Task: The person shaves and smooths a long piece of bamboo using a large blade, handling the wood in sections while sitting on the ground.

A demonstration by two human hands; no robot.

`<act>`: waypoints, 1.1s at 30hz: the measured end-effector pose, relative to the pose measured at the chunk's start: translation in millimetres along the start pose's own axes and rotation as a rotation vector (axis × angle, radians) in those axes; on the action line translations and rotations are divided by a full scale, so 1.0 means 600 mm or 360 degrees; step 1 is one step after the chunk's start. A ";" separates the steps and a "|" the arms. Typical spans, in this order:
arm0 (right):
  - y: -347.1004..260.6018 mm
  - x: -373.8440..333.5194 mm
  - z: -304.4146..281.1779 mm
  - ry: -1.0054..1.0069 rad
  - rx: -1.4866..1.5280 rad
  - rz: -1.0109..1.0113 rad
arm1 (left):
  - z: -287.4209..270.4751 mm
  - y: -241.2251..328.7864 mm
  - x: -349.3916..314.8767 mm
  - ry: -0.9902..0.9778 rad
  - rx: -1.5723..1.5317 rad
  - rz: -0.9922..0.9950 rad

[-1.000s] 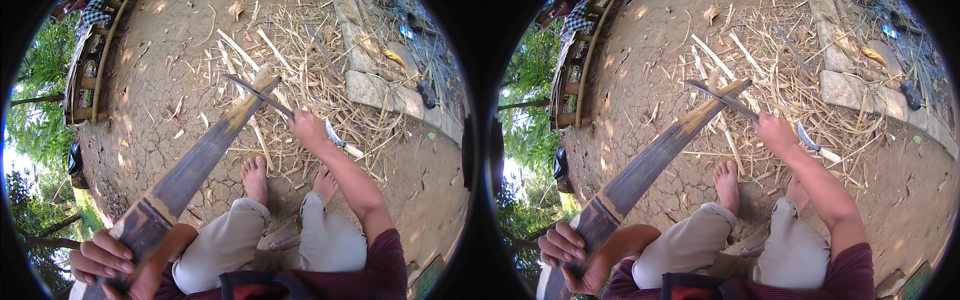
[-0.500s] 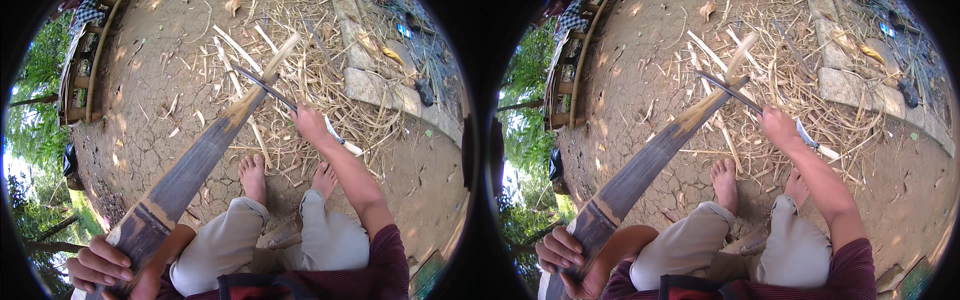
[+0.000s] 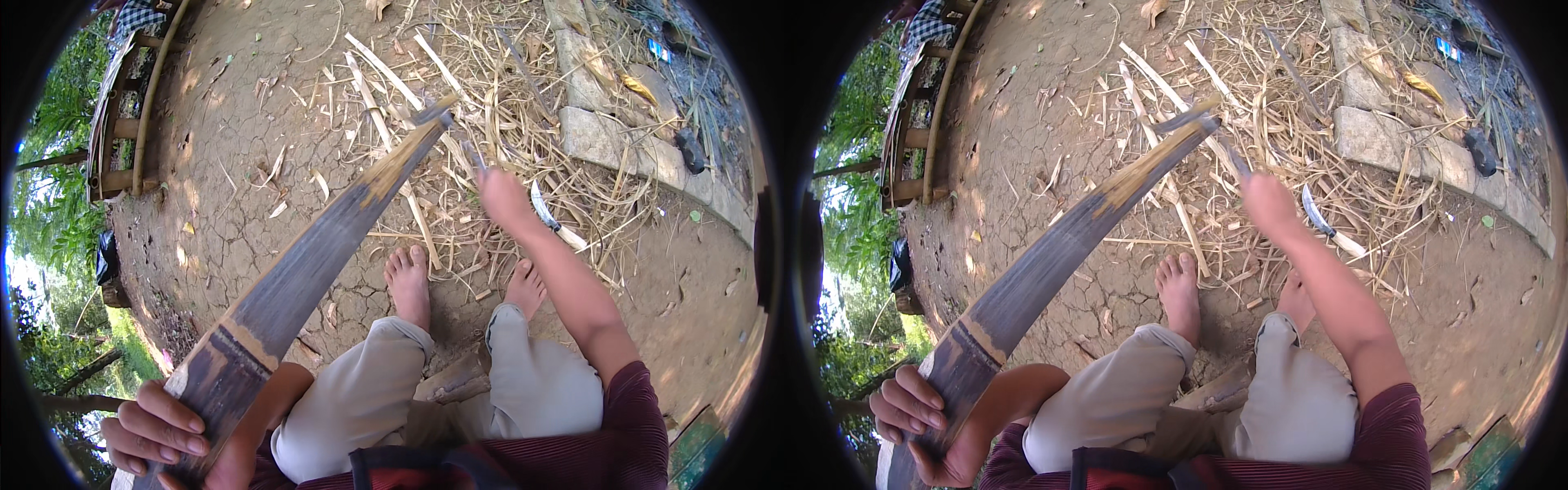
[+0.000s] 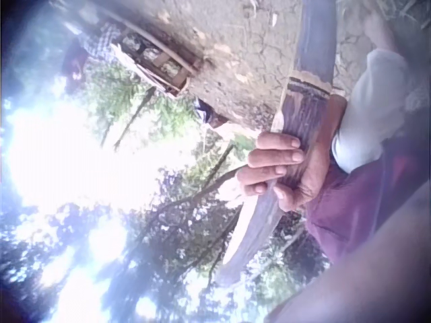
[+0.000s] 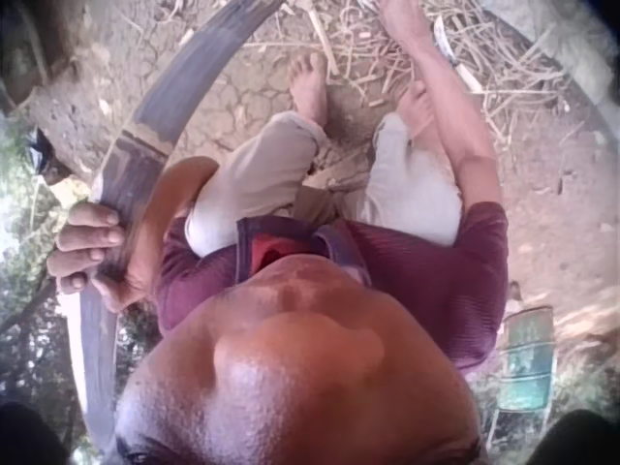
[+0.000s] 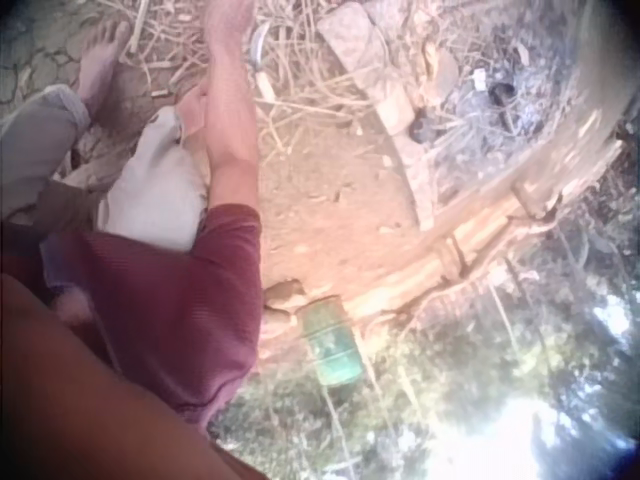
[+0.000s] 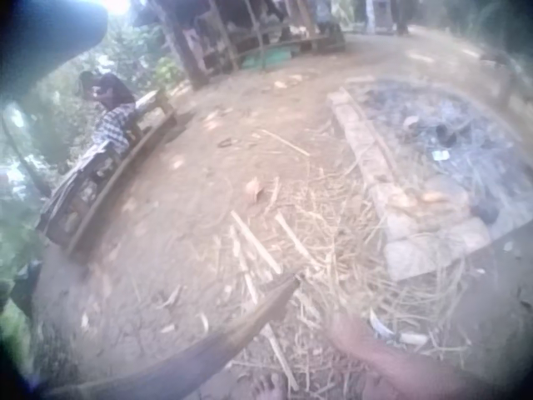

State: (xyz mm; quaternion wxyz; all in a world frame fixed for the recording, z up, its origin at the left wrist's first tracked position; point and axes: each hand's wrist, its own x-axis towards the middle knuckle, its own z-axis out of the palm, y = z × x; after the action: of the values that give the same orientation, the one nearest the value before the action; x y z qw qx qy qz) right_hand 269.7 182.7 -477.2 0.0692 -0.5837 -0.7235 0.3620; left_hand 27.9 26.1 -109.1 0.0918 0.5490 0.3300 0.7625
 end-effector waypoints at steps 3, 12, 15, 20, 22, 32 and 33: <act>0.040 0.022 0.006 0.0065 -0.0073 0.0092 | 0.004 -0.015 -0.003 0.0090 -0.0135 0.0063; -0.183 -0.136 -0.071 0.0059 0.0559 -0.0658 | -0.011 -0.013 -0.001 0.0148 -0.0157 0.0101; -0.175 -0.150 -0.075 0.0329 0.0473 -0.1139 | -0.022 -0.026 -0.008 0.0084 -0.0186 0.0037; -0.162 -0.136 -0.033 0.0199 0.0465 -0.0790 | -0.045 -0.015 0.011 0.0090 -0.0136 0.0011; -0.188 -0.152 -0.064 0.0192 0.0339 -0.0785 | -0.075 -0.023 0.019 0.0214 -0.0202 0.0020; -0.157 -0.158 -0.058 0.0099 0.0174 -0.0729 | -0.039 -0.016 0.000 0.0274 -0.0124 -0.0005; -0.172 -0.172 -0.069 0.0066 0.0214 -0.0731 | -0.049 -0.017 0.004 0.0269 -0.0132 0.0001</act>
State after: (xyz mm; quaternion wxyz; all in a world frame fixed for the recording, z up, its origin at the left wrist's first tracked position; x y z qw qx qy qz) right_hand 241.5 102.7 -351.5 0.2033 -0.4053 -0.8100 0.3720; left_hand -1.5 23.1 -118.5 0.0861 0.4784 0.3045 0.8192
